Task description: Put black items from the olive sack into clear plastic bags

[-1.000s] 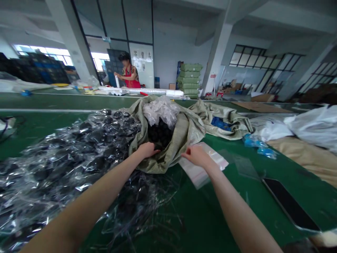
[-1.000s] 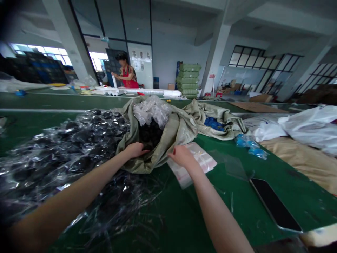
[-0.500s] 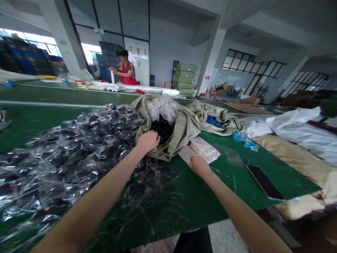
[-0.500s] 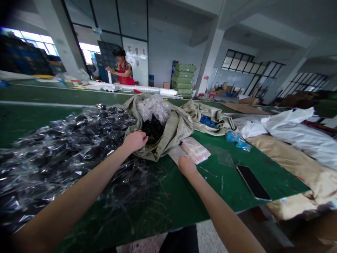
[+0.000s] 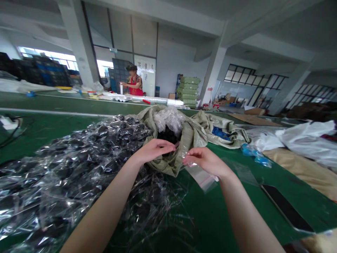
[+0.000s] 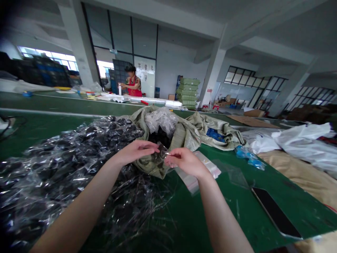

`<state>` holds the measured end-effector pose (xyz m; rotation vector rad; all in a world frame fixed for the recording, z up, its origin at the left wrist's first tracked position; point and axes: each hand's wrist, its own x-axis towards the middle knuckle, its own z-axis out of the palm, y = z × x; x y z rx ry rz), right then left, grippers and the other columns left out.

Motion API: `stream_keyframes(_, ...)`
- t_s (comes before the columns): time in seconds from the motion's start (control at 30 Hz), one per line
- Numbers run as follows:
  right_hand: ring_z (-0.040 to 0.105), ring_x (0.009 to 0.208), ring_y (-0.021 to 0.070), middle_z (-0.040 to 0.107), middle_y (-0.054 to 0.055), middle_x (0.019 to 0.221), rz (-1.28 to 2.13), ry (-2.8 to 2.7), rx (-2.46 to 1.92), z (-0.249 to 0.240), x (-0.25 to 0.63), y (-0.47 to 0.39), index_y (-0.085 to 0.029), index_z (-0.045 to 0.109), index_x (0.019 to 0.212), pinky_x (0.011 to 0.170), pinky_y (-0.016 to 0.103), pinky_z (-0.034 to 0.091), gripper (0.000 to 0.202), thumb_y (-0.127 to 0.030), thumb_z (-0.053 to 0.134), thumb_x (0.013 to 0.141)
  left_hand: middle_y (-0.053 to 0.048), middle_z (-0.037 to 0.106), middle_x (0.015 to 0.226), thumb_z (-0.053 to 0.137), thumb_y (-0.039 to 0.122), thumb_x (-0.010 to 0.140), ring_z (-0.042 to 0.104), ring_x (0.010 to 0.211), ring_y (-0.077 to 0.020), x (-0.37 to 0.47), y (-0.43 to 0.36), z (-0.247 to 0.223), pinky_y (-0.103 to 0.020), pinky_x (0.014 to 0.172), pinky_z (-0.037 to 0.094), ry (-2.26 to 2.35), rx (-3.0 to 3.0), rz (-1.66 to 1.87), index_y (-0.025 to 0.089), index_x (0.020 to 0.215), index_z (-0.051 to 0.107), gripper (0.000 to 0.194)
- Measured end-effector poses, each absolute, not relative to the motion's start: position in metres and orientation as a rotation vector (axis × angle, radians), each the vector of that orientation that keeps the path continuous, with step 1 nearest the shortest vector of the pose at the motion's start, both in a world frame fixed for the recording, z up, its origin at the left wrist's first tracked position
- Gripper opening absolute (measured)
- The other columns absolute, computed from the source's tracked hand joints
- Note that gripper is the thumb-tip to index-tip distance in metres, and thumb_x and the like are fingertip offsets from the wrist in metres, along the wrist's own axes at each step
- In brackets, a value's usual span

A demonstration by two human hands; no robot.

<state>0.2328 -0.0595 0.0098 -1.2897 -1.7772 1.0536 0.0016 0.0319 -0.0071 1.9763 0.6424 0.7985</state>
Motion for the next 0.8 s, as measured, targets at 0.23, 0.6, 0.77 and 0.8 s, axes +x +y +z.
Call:
stream_keyframes(0.23, 0.065, 0.076, 0.0167, 0.071, 0.003, 0.08, 1.041, -1.864, -1.187, 0.012, 0.219, -0.019, -0.017, 0.068, 0.083, 0.073, 0.031, 0.052, 0.032, -0.048, 0.062, 0.082, -0.004, 0.076, 0.087, 0.069, 0.035, 0.077, 0.068, 0.083, -0.0188, -0.016, 0.044, -0.007, -0.031, 0.079, 0.053, 0.728, 1.931, 0.828, 0.017, 0.088, 0.076, 0.022)
stream_keyframes(0.6, 0.061, 0.071, 0.0177, 0.065, 0.006, 0.089, 0.059, -1.678, -1.334, 0.004, 0.193, -0.015, -0.018, 0.058, 0.105, 0.065, 0.031, 0.049, 0.032, -0.043, 0.063, 0.084, 0.002, 0.065, 0.064, 0.071, 0.035, 0.076, 0.055, 0.06, -0.0114, -0.012, 0.044, -0.008, -0.023, 0.058, 0.043, 1.086, 2.155, 1.139, 0.018, 0.067, 0.066, 0.021)
stream_keyframes(0.77, 0.058, 0.055, 0.0176, 0.061, 0.003, 0.058, 0.274, -1.669, -1.522, 0.006, 0.188, -0.016, -0.021, 0.055, 0.062, 0.054, 0.029, 0.041, 0.048, -0.062, 0.052, 0.086, 0.003, 0.06, 0.064, 0.065, 0.033, 0.083, 0.052, 0.059, -0.0099, -0.003, 0.034, -0.007, -0.023, 0.06, 0.041, 1.196, 2.439, 1.292, 0.018, 0.066, 0.058, 0.024)
stream_keyframes(0.8, 0.059, 0.055, 0.0175, 0.062, 0.004, 0.059, 0.356, -1.685, -1.506, 0.005, 0.187, -0.015, -0.021, 0.055, 0.059, 0.053, 0.029, 0.041, 0.05, -0.064, 0.051, 0.086, 0.002, 0.06, 0.066, 0.064, 0.033, 0.084, 0.052, 0.06, -0.0102, -0.002, 0.033, -0.008, -0.023, 0.061, 0.041, 1.198, 2.482, 1.305, 0.018, 0.066, 0.057, 0.025)
